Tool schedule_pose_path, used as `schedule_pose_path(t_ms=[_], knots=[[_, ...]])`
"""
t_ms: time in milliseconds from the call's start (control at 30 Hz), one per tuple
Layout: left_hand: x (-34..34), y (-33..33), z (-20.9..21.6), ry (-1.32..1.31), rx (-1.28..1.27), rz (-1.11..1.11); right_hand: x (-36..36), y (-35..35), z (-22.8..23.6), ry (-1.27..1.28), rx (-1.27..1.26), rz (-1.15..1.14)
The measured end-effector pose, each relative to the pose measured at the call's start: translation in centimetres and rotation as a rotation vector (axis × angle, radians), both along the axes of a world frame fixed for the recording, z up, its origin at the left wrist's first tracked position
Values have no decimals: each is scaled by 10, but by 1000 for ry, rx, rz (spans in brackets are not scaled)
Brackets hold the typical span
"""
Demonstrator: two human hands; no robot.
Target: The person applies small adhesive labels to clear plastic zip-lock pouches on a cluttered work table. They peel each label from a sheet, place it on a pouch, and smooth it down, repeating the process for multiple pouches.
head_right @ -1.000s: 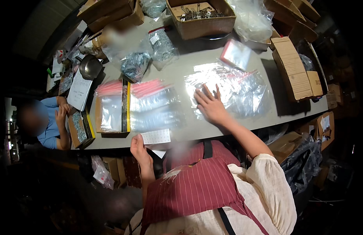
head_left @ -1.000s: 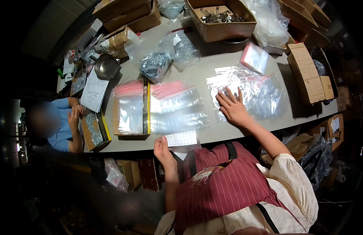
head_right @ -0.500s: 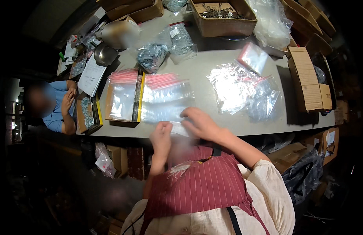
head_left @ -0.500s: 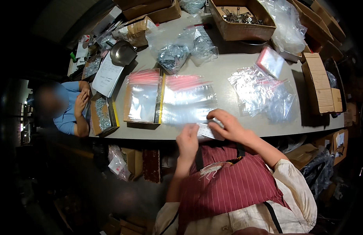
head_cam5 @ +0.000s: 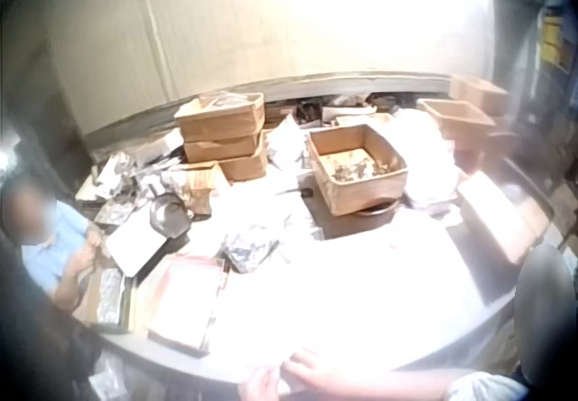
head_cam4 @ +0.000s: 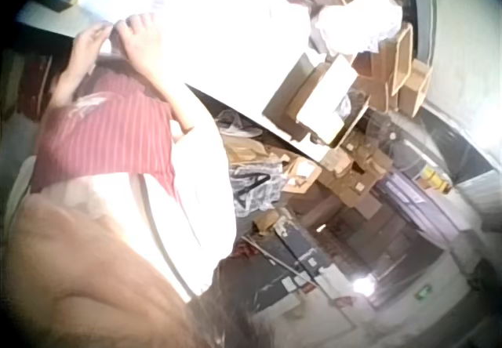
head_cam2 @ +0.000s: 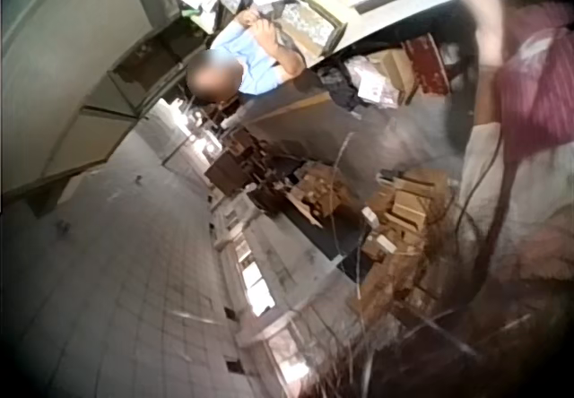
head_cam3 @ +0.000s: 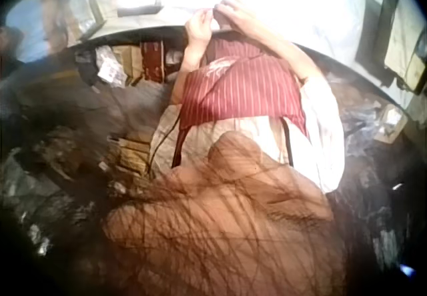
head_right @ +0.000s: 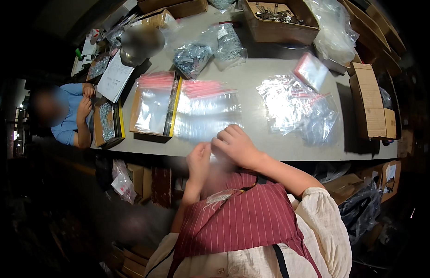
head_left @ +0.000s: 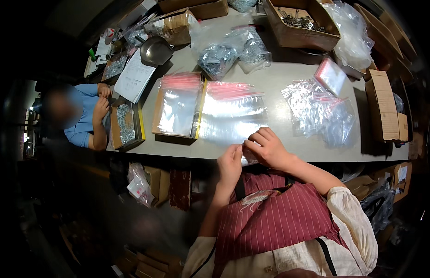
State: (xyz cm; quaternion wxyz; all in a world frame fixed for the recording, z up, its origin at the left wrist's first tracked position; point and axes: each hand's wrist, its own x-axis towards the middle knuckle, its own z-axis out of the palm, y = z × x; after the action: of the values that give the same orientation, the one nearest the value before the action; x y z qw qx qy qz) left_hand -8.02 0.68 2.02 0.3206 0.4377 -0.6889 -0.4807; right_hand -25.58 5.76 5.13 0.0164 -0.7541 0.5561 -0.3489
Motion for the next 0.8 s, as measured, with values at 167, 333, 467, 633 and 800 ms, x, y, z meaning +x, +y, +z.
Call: schedule_pose_path(t_ms=[167,333,467,633,800], knots=[[19,-13,-38,19,184,12,5,-18,-3,-108,24,67],[31,-22,-66,72,337,-10,-49,-70,-66,-260,455,-229],[32,-22,-59,24,333,28,-71,-81,-77,-93,594,-350],[48,-28,-68,60,296,122,-139,-40,-54,-35,836,-540],[51,-31,-43,140,350,156,-190,6,-35,56,940,-725]])
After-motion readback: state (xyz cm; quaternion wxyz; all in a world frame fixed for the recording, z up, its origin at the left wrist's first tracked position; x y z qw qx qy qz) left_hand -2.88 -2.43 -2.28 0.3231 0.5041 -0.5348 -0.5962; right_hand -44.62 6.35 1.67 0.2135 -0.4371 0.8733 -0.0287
